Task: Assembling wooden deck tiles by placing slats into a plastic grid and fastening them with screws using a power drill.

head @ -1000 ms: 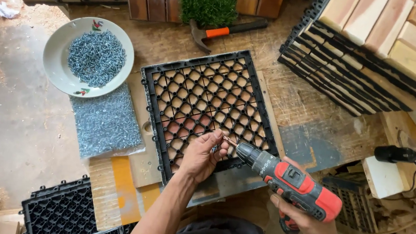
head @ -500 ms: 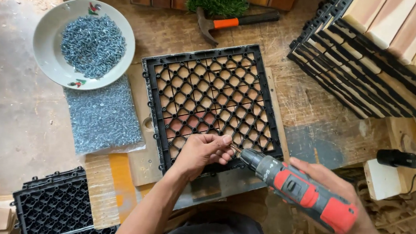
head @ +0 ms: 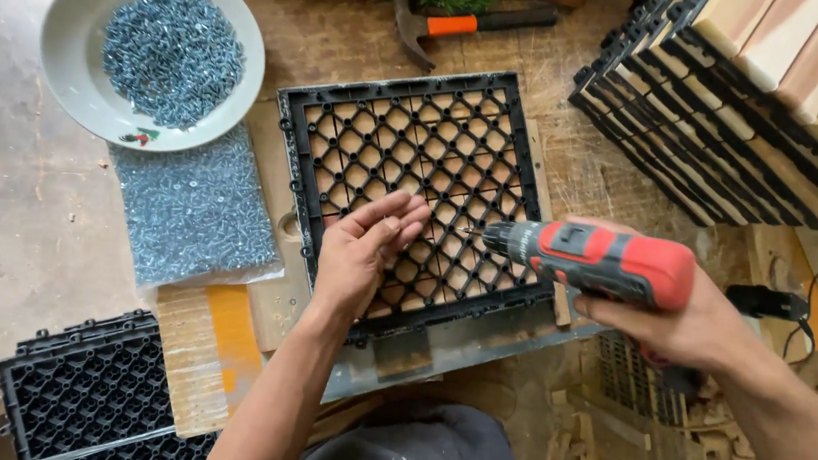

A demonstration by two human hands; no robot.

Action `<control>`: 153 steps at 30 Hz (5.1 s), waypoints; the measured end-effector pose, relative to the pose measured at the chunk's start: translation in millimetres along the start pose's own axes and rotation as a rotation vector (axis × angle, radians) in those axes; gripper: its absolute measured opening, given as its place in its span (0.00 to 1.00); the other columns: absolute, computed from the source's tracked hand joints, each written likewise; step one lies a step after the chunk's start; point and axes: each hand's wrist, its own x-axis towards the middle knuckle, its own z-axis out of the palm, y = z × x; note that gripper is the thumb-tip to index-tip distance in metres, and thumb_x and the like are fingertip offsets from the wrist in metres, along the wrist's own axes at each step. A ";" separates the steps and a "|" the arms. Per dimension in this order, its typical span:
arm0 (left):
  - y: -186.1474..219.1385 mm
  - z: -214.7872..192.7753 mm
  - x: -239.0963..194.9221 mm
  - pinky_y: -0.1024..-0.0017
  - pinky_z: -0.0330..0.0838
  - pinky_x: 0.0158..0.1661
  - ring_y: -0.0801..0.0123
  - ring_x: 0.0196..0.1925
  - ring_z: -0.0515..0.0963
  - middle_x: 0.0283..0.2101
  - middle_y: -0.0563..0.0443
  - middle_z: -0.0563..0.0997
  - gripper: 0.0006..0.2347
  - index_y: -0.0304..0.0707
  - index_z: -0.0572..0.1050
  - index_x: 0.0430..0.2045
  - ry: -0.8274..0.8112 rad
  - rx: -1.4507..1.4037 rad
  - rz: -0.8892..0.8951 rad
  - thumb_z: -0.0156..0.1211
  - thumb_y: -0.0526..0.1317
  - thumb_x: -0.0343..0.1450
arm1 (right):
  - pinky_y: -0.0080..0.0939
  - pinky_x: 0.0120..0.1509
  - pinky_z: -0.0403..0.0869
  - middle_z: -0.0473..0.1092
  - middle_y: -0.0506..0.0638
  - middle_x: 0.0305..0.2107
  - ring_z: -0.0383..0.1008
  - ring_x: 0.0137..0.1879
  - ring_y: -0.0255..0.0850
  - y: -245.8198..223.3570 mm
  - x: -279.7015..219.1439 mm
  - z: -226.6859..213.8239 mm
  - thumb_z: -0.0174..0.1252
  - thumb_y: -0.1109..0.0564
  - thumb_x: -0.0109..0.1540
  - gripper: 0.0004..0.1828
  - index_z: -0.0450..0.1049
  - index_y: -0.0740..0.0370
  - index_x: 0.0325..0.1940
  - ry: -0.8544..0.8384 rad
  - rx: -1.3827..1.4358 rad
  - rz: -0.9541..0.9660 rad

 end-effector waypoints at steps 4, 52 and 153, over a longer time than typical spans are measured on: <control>7.9 12.3 -9.8 0.72 0.80 0.55 0.56 0.55 0.84 0.54 0.32 0.83 0.15 0.21 0.75 0.54 -0.002 0.169 0.042 0.55 0.28 0.72 | 0.35 0.69 0.66 0.69 0.39 0.69 0.71 0.66 0.31 -11.5 4.0 3.5 0.70 0.58 0.48 0.37 0.76 0.53 0.63 -0.033 0.037 -0.142; -53.5 28.1 -3.2 0.57 0.82 0.51 0.43 0.52 0.83 0.51 0.22 0.81 0.14 0.18 0.75 0.52 -0.093 0.091 0.212 0.60 0.29 0.73 | 0.39 0.17 0.76 0.75 0.55 0.11 0.76 0.12 0.39 98.4 -34.5 80.4 0.71 0.68 0.48 0.06 0.82 0.67 0.28 0.453 0.528 -0.622; -60.3 6.2 39.3 0.69 0.87 0.36 0.56 0.36 0.88 0.37 0.35 0.86 0.12 0.30 0.80 0.38 0.000 -0.184 -0.022 0.70 0.41 0.70 | 0.39 0.30 0.77 0.76 0.52 0.20 0.76 0.22 0.39 33.9 -38.1 66.7 0.72 0.61 0.51 0.19 0.74 0.60 0.43 0.386 0.265 -0.489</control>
